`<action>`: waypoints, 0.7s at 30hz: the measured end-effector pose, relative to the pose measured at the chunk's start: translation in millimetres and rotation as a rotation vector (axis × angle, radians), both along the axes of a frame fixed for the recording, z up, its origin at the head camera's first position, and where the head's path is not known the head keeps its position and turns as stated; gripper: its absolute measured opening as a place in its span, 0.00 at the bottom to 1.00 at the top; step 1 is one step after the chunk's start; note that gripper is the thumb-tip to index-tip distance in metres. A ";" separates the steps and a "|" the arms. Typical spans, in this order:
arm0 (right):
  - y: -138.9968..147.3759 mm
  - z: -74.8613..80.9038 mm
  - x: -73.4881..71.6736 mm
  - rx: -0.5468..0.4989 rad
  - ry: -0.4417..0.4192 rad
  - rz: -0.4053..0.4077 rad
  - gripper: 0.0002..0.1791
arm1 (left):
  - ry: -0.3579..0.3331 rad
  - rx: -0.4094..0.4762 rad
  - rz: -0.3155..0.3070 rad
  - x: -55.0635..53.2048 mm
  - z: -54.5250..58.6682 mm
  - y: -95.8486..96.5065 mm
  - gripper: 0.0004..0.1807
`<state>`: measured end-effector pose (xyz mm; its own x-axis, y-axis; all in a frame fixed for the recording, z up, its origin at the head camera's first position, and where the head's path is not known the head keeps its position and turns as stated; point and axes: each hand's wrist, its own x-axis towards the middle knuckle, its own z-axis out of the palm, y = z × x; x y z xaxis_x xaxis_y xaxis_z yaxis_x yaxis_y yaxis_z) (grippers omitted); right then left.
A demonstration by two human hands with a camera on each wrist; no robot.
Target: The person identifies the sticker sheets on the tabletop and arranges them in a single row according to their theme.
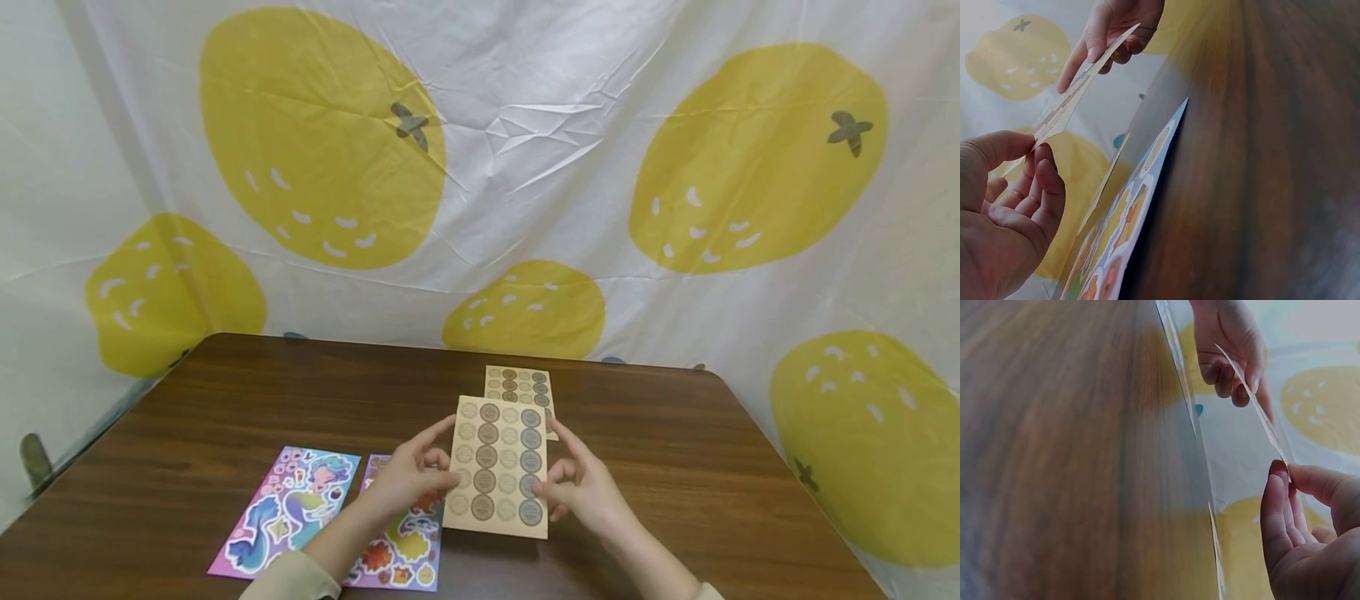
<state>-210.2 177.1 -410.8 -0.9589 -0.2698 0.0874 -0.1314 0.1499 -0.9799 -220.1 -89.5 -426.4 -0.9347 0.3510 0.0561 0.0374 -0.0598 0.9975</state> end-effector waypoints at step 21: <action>9.4 -0.1 7.4 0.021 -0.032 0.085 0.52 | 0.034 -0.027 -0.063 2.7 -3.6 3.5 0.48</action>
